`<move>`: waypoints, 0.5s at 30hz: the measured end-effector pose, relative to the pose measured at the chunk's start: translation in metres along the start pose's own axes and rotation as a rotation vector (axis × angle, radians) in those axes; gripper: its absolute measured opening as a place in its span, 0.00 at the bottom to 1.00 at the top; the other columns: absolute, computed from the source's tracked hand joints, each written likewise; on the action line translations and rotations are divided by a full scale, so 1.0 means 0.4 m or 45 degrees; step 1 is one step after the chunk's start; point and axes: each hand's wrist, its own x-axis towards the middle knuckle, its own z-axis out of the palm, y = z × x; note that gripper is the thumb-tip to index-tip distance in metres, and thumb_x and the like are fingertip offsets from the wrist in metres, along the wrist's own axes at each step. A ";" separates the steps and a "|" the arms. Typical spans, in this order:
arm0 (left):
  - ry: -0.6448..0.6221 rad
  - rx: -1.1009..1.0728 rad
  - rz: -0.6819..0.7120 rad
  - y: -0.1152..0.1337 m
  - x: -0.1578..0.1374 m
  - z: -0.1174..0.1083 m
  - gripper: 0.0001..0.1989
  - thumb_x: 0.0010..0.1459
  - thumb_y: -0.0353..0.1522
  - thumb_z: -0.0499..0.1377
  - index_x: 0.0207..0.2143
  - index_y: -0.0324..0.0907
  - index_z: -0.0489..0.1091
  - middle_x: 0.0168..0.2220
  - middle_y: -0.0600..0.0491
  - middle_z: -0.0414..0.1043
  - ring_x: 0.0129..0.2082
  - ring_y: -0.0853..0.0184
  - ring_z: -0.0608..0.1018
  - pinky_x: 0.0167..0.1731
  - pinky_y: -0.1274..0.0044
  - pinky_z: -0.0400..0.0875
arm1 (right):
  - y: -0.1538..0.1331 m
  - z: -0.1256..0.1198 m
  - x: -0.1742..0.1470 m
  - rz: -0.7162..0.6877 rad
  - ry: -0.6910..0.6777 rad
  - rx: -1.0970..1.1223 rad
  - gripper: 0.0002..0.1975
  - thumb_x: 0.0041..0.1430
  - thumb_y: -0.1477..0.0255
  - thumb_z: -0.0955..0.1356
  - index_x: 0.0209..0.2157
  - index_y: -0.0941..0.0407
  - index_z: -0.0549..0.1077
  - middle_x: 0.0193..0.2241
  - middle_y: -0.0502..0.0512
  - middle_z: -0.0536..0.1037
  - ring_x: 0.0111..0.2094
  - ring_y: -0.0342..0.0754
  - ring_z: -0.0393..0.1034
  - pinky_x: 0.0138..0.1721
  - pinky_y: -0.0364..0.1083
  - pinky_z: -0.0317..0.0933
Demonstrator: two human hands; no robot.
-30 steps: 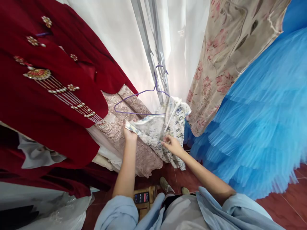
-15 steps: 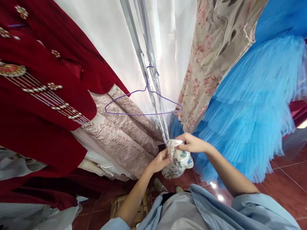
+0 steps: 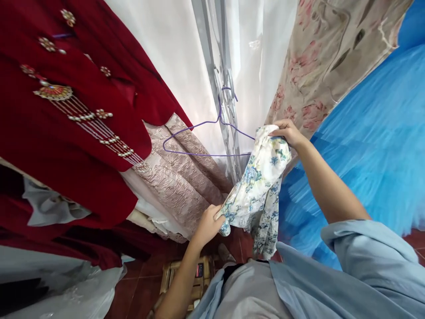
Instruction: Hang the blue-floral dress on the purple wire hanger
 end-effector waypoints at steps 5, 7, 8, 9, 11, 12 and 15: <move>0.096 -0.490 0.067 -0.003 0.016 -0.143 0.15 0.58 0.43 0.59 0.33 0.39 0.72 0.32 0.52 0.70 0.34 0.64 0.72 0.34 0.76 0.66 | 0.029 0.124 0.079 0.158 -0.127 0.288 0.15 0.48 0.64 0.76 0.33 0.60 0.76 0.23 0.49 0.79 0.25 0.43 0.72 0.27 0.40 0.65; 0.203 -0.433 0.074 -0.012 0.030 -0.234 0.15 0.56 0.43 0.61 0.30 0.40 0.70 0.28 0.54 0.68 0.30 0.66 0.70 0.31 0.77 0.64 | 0.033 0.153 0.074 0.261 -0.227 0.320 0.16 0.49 0.63 0.77 0.33 0.60 0.76 0.21 0.49 0.78 0.22 0.43 0.71 0.25 0.40 0.64; 0.253 -0.352 0.086 -0.016 0.040 -0.286 0.14 0.54 0.42 0.62 0.28 0.40 0.69 0.27 0.54 0.67 0.29 0.67 0.69 0.29 0.77 0.63 | 0.033 0.158 0.067 0.296 -0.259 0.320 0.17 0.49 0.62 0.77 0.32 0.60 0.75 0.21 0.50 0.78 0.21 0.43 0.70 0.24 0.40 0.63; 0.300 -0.254 0.104 -0.018 0.053 -0.342 0.12 0.52 0.40 0.62 0.26 0.40 0.68 0.26 0.55 0.66 0.28 0.68 0.68 0.29 0.78 0.62 | 0.030 0.157 0.058 0.313 -0.278 0.318 0.18 0.48 0.61 0.78 0.32 0.60 0.75 0.21 0.50 0.78 0.21 0.43 0.70 0.23 0.39 0.62; 0.370 -0.057 0.162 -0.018 0.092 -0.455 0.09 0.49 0.36 0.61 0.25 0.40 0.67 0.25 0.56 0.65 0.28 0.68 0.67 0.28 0.78 0.60 | 0.017 0.145 0.039 0.301 -0.281 0.303 0.20 0.47 0.59 0.78 0.33 0.60 0.76 0.23 0.50 0.79 0.21 0.42 0.70 0.23 0.39 0.62; 0.382 0.036 0.188 -0.013 0.120 -0.509 0.07 0.48 0.35 0.60 0.24 0.40 0.67 0.25 0.57 0.64 0.28 0.69 0.67 0.28 0.78 0.60 | 0.009 0.137 0.031 0.280 -0.277 0.287 0.21 0.46 0.58 0.78 0.34 0.60 0.77 0.24 0.50 0.79 0.22 0.42 0.70 0.24 0.39 0.62; 0.432 0.265 0.227 0.030 0.249 -0.635 0.04 0.48 0.31 0.58 0.25 0.39 0.67 0.24 0.58 0.63 0.28 0.71 0.66 0.29 0.80 0.62 | -0.016 0.122 0.017 0.211 -0.254 0.203 0.22 0.47 0.56 0.77 0.34 0.60 0.77 0.25 0.51 0.79 0.25 0.43 0.71 0.26 0.40 0.61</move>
